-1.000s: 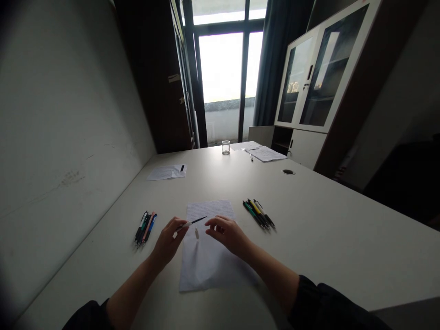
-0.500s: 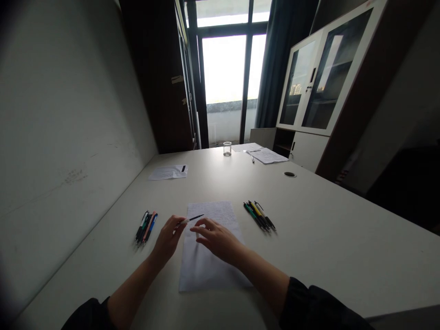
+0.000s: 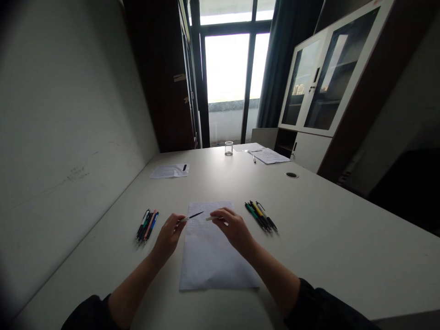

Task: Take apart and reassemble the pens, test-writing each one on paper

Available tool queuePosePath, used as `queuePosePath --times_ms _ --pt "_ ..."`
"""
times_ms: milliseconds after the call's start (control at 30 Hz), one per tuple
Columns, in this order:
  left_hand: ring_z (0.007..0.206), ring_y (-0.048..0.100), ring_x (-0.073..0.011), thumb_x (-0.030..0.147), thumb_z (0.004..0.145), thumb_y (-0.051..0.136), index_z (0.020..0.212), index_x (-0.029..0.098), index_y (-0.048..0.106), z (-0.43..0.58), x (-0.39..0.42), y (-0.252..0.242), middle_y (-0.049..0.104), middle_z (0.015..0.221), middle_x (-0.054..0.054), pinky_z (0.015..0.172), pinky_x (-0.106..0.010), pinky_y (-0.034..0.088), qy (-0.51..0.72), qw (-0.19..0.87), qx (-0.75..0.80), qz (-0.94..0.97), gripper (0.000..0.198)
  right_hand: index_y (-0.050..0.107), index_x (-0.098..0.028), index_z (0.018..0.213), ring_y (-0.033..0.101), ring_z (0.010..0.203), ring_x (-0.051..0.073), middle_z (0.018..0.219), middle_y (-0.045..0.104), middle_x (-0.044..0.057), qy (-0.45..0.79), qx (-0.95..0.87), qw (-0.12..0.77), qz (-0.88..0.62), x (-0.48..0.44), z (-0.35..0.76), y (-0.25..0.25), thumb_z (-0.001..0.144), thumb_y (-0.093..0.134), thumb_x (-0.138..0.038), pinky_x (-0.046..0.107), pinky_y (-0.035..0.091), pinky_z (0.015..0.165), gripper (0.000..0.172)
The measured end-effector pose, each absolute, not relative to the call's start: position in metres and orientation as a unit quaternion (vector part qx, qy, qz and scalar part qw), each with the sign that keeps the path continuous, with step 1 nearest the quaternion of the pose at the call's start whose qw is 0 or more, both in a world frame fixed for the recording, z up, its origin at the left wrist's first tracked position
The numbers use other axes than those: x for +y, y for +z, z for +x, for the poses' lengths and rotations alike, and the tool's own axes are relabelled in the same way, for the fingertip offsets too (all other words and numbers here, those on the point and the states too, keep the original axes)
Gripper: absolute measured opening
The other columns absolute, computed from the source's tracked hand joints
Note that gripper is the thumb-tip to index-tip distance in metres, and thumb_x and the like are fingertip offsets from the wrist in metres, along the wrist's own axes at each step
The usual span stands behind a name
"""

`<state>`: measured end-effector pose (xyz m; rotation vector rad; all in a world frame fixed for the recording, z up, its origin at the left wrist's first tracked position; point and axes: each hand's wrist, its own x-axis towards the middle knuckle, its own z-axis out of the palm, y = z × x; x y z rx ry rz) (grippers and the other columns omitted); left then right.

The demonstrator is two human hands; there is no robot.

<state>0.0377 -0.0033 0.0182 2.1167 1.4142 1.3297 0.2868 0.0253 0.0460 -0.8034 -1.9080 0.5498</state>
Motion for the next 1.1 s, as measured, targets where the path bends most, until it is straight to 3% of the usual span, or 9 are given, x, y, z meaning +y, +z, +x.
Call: queuePosePath --times_ms 500,1100 --pt "0.088 0.059 -0.0198 0.023 0.097 0.047 0.103 0.020 0.057 0.0364 -0.0043 0.0162 0.059 0.097 -0.006 0.076 -0.033 0.052 0.449 0.136 0.484 0.739 0.013 0.068 -0.021 0.097 0.066 0.086 0.020 0.096 0.068 0.007 0.223 -0.732 0.533 -0.361 0.0270 0.2914 0.0522 0.091 0.062 -0.033 0.031 0.057 0.076 0.015" --pt "0.089 0.059 -0.0205 0.021 0.096 0.047 0.103 0.022 0.058 0.0390 -0.0061 0.0184 0.060 0.099 -0.006 0.076 -0.033 0.052 0.419 0.120 0.475 0.764 0.013 0.068 -0.022 0.100 0.066 0.085 0.019 0.098 0.069 0.007 0.236 -0.766 0.495 -0.335 0.0265 0.2896 0.0471 0.092 0.061 -0.031 0.032 0.057 0.074 0.014"
